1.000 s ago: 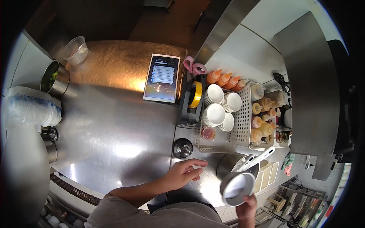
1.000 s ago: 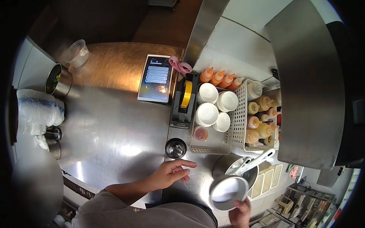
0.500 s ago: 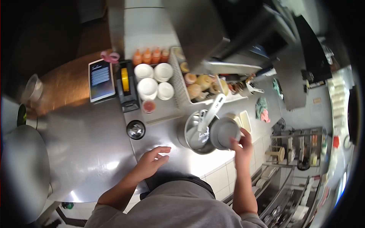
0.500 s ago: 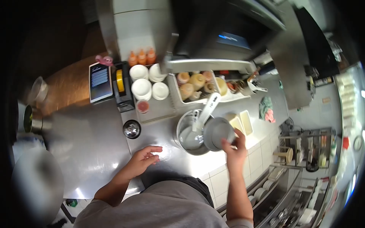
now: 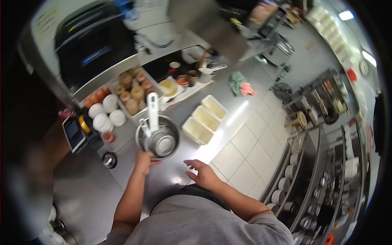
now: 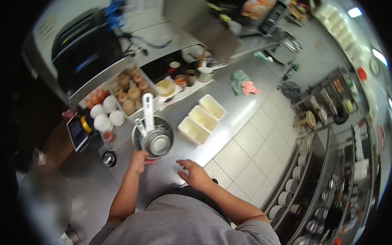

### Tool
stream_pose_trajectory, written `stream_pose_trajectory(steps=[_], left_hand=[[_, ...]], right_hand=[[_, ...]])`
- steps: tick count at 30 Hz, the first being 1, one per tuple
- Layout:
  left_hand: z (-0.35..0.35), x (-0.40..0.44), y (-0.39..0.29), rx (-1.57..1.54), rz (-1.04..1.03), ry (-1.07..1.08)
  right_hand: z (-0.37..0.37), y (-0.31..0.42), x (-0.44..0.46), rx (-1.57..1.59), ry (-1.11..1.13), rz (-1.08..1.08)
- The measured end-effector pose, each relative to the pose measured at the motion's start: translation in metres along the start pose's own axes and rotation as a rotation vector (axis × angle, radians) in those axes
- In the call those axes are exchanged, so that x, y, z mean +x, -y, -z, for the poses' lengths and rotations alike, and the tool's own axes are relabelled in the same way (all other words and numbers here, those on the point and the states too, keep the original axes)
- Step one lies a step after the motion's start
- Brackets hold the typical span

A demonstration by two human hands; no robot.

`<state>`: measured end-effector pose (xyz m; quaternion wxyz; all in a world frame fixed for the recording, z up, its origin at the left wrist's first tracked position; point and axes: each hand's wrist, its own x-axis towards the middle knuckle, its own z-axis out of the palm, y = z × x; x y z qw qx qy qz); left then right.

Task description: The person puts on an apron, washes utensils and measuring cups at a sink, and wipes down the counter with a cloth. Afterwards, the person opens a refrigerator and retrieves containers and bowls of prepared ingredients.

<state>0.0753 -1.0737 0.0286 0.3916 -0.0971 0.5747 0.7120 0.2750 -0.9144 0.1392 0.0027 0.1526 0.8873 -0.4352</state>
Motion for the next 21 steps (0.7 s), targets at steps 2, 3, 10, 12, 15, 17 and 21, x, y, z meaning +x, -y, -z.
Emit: stream_pose_trajectory(steps=[2,3,10,12,15,17,21], left_hand=[[0.005,-0.001,-0.002,-0.055,-0.066,0.085],[0.017,0.006,0.005,-0.043,-0.038,0.081],[-0.022,-0.054,-0.006,0.02,-0.079,-0.044],[-0.026,-0.075,0.015,0.081,-0.093,-0.067],[-0.046,-0.072,0.032,0.057,-0.11,-0.237],[-0.046,-0.072,0.051,0.012,-0.147,-0.342],[-0.037,-0.06,0.064,-0.038,-0.081,-0.427]], right_hand=[[0.015,-0.041,-0.023,0.061,-0.023,-0.093],[0.026,-0.063,-0.033,0.079,-0.016,-0.152],[0.07,-0.286,-0.143,0.167,-0.324,-0.582],[0.079,-0.319,-0.145,0.162,-0.24,-0.579],[0.098,-0.328,-0.109,0.329,-0.132,-0.33],[0.126,-0.317,-0.089,0.322,-0.099,-0.198],[0.178,-0.319,-0.075,0.557,-0.047,-0.165]])
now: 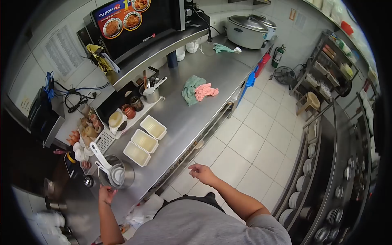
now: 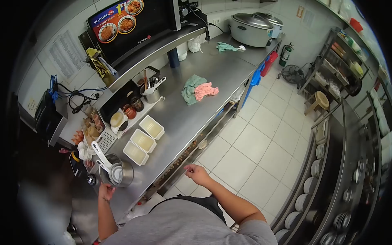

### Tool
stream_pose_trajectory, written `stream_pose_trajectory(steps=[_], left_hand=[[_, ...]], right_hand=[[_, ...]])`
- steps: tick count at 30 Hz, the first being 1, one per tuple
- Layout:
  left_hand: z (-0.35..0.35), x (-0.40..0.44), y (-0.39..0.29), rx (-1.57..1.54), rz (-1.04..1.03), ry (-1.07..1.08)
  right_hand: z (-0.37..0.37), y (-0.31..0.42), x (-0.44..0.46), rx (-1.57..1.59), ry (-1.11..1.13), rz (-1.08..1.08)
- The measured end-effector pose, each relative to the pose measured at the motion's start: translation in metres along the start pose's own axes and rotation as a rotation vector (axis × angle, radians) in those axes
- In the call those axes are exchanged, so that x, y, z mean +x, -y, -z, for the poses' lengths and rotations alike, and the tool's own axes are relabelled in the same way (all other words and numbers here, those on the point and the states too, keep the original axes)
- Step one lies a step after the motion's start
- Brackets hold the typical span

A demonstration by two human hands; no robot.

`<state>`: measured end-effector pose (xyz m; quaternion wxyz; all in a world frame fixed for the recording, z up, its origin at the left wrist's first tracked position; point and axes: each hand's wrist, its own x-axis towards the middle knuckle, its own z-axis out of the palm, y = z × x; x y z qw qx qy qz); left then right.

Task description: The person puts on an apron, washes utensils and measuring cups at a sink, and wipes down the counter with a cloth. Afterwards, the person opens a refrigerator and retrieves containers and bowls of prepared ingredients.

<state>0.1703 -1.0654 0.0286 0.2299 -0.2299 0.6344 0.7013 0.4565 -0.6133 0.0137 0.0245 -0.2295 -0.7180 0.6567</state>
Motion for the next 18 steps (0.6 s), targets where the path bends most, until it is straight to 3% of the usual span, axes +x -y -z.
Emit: stream_pose_trajectory(steps=[1,2,4,6,8,9,11,13,15,16,18], left_hand=[[-0.001,0.004,0.002,-0.05,0.176,0.031],[-0.012,-0.002,0.007,-0.065,0.169,0.025],[-0.035,-0.013,0.014,-0.21,0.212,0.001],[-0.047,-0.015,0.023,-0.302,0.152,-0.047],[-0.015,0.034,0.049,-0.503,0.04,-0.124],[0.029,0.074,0.076,-0.139,-0.225,0.082],[0.005,0.017,0.066,1.032,-0.815,-0.159],[0.01,0.008,0.061,0.868,-0.87,-0.212],[0.047,0.034,0.057,0.418,-0.728,-0.049],[0.039,0.034,0.045,0.421,-0.729,-0.036],[0.0,-0.016,0.004,-0.384,-0.125,-0.225]], right_hand=[[0.013,0.002,-0.002,0.08,0.011,-0.04],[0.024,0.002,-0.002,0.072,0.024,-0.032],[0.041,0.0,-0.002,0.19,0.069,-0.271],[0.054,-0.001,0.003,0.214,0.139,-0.288],[0.064,-0.001,0.015,0.249,0.206,-0.302],[0.07,-0.003,0.022,0.276,0.216,-0.319],[0.084,-0.009,0.039,0.296,0.211,-0.316],[0.106,-0.024,0.051,0.282,0.154,-0.312],[0.131,-0.05,0.057,0.207,0.034,-0.332],[0.147,-0.069,0.056,0.148,-0.038,-0.348],[0.177,-0.109,0.041,0.15,-0.193,-0.46]])
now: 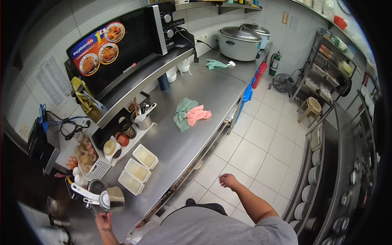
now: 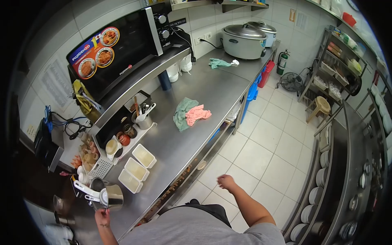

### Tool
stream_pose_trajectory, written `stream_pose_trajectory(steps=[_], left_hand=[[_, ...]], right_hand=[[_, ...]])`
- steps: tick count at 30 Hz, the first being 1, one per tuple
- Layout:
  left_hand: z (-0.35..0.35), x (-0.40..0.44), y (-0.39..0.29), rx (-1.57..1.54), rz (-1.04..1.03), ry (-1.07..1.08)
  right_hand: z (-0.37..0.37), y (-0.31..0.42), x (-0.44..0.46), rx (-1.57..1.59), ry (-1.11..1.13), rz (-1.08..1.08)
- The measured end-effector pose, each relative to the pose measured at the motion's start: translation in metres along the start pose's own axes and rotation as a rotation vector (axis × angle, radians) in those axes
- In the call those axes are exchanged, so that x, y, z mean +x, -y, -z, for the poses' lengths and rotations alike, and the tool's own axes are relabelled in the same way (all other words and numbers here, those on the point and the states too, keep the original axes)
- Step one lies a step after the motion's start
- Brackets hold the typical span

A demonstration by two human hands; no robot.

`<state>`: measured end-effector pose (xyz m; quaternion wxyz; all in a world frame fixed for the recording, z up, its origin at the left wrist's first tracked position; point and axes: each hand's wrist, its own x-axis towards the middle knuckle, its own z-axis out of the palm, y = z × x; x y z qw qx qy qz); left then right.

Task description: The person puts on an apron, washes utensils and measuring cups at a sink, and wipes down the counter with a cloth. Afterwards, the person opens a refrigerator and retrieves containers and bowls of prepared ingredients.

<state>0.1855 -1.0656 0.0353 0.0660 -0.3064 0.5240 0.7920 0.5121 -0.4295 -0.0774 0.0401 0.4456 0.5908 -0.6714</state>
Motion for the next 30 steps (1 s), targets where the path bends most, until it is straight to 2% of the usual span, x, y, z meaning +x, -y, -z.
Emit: stream_pose_trajectory(steps=[2,4,5,6,7,9,10,12,15,20,25,27,28,30], left_hand=[[-0.056,-0.062,-0.021,0.059,-0.021,0.041],[-0.093,-0.091,-0.034,0.123,-0.062,0.074],[-0.105,-0.098,-0.04,0.185,-0.054,0.143],[-0.121,-0.108,-0.044,0.245,-0.045,0.211],[-0.139,-0.121,-0.048,0.255,-0.043,0.205],[-0.185,-0.147,-0.043,0.352,0.025,0.388],[-0.207,-0.15,-0.035,0.352,0.029,0.39],[-0.254,-0.162,-0.013,0.389,0.099,0.51],[-0.339,-0.19,0.041,0.341,0.132,0.555],[-0.48,-0.202,0.144,0.448,0.3,0.719],[-0.638,-0.202,0.257,0.466,0.363,0.827],[-0.698,-0.195,0.3,0.431,0.353,0.819],[-0.724,-0.188,0.321,0.424,0.341,0.811],[-0.781,-0.185,0.347,0.501,0.408,0.715]], right_hand=[[0.034,-0.043,0.002,-0.085,-0.116,-0.139],[0.064,-0.105,0.01,-0.103,-0.1,-0.325],[0.072,-0.118,0.003,0.037,-0.149,-0.423],[0.074,-0.121,-0.004,0.176,-0.198,-0.521],[0.073,-0.12,-0.002,0.178,-0.194,-0.531],[0.083,-0.113,0.004,0.154,-0.236,-0.577],[0.088,-0.106,0.013,0.154,-0.24,-0.578],[0.094,-0.082,0.037,0.172,-0.154,-0.447],[0.115,-0.047,0.078,0.132,-0.06,-0.278],[0.193,-0.007,0.115,0.044,-0.074,-0.211],[0.314,-0.012,0.133,0.024,-0.139,-0.245],[0.359,-0.013,0.14,-0.014,-0.234,-0.285],[0.381,-0.012,0.147,0.067,-0.266,-0.257],[0.41,0.002,0.161,0.08,-0.371,-0.239]])
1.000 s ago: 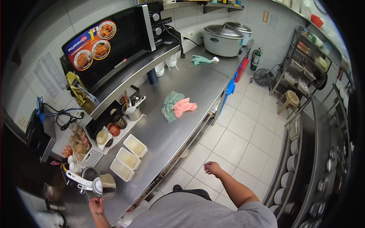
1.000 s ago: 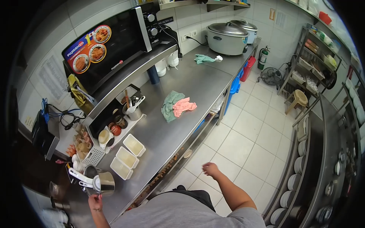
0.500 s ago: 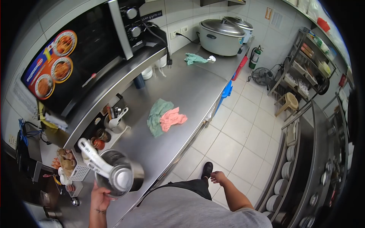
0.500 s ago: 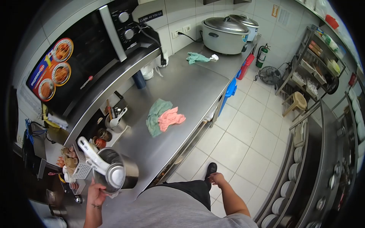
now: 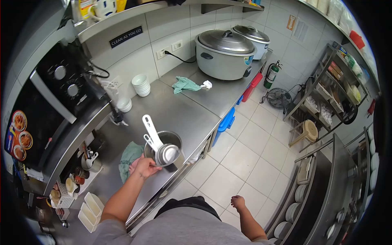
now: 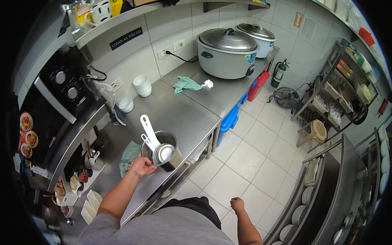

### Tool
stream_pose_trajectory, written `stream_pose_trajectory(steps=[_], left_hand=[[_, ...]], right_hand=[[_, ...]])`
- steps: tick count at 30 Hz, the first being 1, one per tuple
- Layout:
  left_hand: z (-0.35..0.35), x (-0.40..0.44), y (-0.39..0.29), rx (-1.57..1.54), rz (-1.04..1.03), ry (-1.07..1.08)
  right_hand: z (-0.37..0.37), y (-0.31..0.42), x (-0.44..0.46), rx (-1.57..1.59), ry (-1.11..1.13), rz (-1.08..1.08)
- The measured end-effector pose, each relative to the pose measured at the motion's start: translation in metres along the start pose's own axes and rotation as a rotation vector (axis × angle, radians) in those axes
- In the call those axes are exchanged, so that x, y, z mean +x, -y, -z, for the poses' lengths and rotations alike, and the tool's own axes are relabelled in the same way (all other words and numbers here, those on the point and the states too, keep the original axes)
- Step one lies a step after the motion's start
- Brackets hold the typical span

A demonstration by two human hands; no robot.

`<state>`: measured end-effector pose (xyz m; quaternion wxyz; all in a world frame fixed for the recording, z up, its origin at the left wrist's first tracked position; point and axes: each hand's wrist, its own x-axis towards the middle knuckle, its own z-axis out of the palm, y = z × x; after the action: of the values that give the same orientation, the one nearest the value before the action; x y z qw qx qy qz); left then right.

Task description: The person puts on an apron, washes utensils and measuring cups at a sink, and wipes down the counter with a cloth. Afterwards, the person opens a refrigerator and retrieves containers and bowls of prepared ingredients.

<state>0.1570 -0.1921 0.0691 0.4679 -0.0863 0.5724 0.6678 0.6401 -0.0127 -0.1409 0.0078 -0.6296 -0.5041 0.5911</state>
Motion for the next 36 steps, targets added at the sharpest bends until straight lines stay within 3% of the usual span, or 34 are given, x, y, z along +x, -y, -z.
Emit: stream_pose_trajectory(steps=[3,7,11,13,14,16,17,19,21,23,25,27,28,30,31,33,34,36], left_hand=[[-0.047,0.057,-0.011,0.02,-0.157,0.041],[-0.074,0.082,-0.019,-0.051,-0.318,0.036],[-0.033,0.01,-0.003,1.561,-1.136,-0.186],[0.013,-0.002,0.025,1.737,-1.067,-0.153],[0.03,0.007,0.033,1.729,-1.062,-0.171],[0.052,0.032,0.043,1.542,-0.805,-0.06],[0.024,0.041,0.025,1.523,-0.695,-0.191],[-0.01,0.076,-0.009,1.226,-0.748,-0.367],[-0.05,0.076,-0.071,1.172,-1.05,-0.598],[-0.007,0.097,-0.082,1.179,-0.971,-0.851],[0.055,0.097,-0.049,1.465,-0.5,-1.25],[0.075,0.084,-0.026,1.317,0.116,-1.198],[0.073,0.083,-0.023,1.32,0.115,-1.215],[0.049,0.087,-0.02,1.362,-0.194,-1.495],[0.029,0.095,-0.023,1.358,-0.195,-1.486],[-0.028,0.131,-0.058,1.077,-0.884,-1.16],[-0.077,0.149,-0.071,1.063,-0.92,-1.111],[-0.19,0.178,-0.099,0.333,-0.684,-0.83]], right_hand=[[0.009,0.048,0.022,0.089,0.015,0.003],[-0.006,0.106,0.045,-0.017,0.142,0.077],[-0.008,0.147,0.064,-0.107,0.21,0.112],[0.0,0.155,0.073,-0.155,0.19,0.083],[0.004,0.162,0.077,-0.176,0.172,0.048],[0.009,0.19,0.085,-0.159,0.165,0.016],[0.013,0.197,0.093,-0.155,0.172,0.033],[0.021,0.219,0.109,-0.131,0.201,0.025],[0.025,0.246,0.137,-0.143,0.252,0.019],[0.027,0.288,0.164,-0.255,0.283,0.111],[0.032,0.331,0.194,-0.324,0.301,0.217],[0.03,0.367,0.224,-0.297,0.337,0.278],[0.03,0.383,0.237,-0.273,0.352,0.296],[0.028,0.435,0.226,-0.283,0.394,0.365],[0.03,0.455,0.227,-0.284,0.449,0.395],[0.04,0.48,0.233,-0.298,0.534,0.474],[0.05,0.489,0.239,-0.307,0.56,0.52],[0.083,0.511,0.238,-0.347,0.606,0.515]])
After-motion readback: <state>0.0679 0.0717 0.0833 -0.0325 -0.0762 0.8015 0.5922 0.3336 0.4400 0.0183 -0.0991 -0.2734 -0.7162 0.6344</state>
